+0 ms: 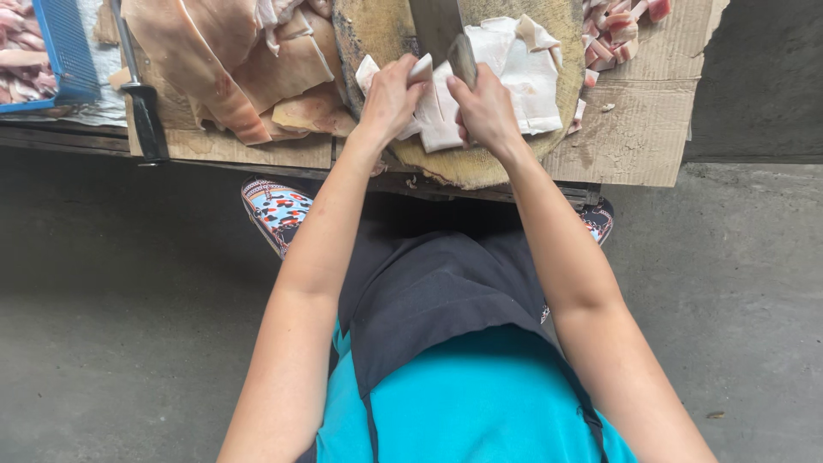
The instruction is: The person uses a cleaver to cut a large piece of pork belly into strips and then into small cubes on a wooden cutting board. The cut pieces are gathered and placed to the side of the board.
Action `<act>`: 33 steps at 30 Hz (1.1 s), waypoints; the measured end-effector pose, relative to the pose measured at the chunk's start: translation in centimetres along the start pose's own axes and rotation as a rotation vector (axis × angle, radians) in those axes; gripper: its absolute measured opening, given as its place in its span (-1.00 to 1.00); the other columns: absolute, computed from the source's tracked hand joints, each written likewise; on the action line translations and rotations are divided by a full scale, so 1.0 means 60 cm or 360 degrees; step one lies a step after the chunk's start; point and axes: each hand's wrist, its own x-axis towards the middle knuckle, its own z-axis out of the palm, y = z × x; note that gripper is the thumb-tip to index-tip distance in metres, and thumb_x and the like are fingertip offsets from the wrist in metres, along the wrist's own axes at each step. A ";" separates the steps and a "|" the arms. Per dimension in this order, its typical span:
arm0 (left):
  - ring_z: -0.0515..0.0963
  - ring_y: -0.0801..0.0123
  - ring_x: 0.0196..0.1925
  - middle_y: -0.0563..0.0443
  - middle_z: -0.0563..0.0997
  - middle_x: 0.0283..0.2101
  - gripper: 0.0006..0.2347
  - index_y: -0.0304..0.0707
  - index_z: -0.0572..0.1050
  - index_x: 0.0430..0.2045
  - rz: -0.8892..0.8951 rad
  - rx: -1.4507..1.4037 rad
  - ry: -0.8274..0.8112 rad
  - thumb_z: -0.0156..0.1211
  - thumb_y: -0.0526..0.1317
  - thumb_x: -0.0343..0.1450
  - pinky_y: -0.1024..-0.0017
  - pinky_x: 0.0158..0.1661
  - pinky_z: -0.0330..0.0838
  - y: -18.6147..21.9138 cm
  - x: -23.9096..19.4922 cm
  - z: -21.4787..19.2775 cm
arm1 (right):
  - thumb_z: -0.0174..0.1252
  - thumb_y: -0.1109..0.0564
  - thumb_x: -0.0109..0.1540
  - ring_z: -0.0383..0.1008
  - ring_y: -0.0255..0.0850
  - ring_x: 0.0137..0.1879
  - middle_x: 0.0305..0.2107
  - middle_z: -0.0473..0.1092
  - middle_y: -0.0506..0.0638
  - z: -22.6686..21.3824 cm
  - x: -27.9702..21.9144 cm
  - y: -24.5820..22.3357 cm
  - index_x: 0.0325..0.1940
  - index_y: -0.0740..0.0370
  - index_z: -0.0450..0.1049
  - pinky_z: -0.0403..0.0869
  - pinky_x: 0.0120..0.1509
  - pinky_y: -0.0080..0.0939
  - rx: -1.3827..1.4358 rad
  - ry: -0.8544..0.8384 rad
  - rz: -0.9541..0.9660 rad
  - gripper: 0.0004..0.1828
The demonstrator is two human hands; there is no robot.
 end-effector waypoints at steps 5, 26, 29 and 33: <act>0.70 0.30 -0.19 -0.09 0.68 -0.20 -0.76 -0.30 0.50 -0.03 -0.0114 -0.0436 -0.0086 0.20 -0.38 0.42 0.37 -0.14 0.62 0.019 -0.076 -0.042 | 0.07 0.00 0.40 0.41 -0.34 -0.62 -0.65 0.37 -0.06 -0.046 -0.161 0.008 0.02 0.32 0.33 0.39 -0.63 -0.29 -0.0134 0.0212 -0.0139 -0.69; 0.70 0.32 -0.07 -0.07 0.69 -0.11 -0.71 -0.28 0.47 0.10 0.0115 -0.0460 0.0004 0.32 -0.31 0.51 0.33 -0.02 0.58 -0.008 -0.036 -0.137 | 0.03 -0.16 0.39 0.44 -0.36 -0.64 -0.64 0.41 -0.03 -0.038 -0.205 0.054 0.09 0.24 0.32 0.44 -0.66 -0.29 -0.0261 0.0115 0.0078 -0.57; 0.65 0.13 -0.07 -0.21 0.61 -0.13 -0.63 -0.32 0.46 0.14 0.0082 -0.0013 0.0136 0.34 -0.32 0.44 0.24 -0.03 0.53 -0.054 0.005 -0.129 | 0.04 -0.06 0.50 0.44 -0.33 -0.60 -0.59 0.41 -0.07 -0.076 -0.207 0.013 0.04 0.30 0.33 0.42 -0.59 -0.32 -0.0216 0.0382 -0.0435 -0.67; 0.50 -0.07 0.07 -0.30 0.42 -0.01 -0.55 -0.42 0.40 0.16 0.0354 0.0389 0.0552 0.41 -0.35 0.38 0.10 0.05 0.47 -0.089 0.025 -0.105 | 0.01 0.10 0.62 0.41 -0.31 -0.54 -0.53 0.35 0.00 -0.107 -0.186 0.002 0.08 0.25 0.24 0.39 -0.53 -0.33 0.0306 0.0557 -0.1129 -0.83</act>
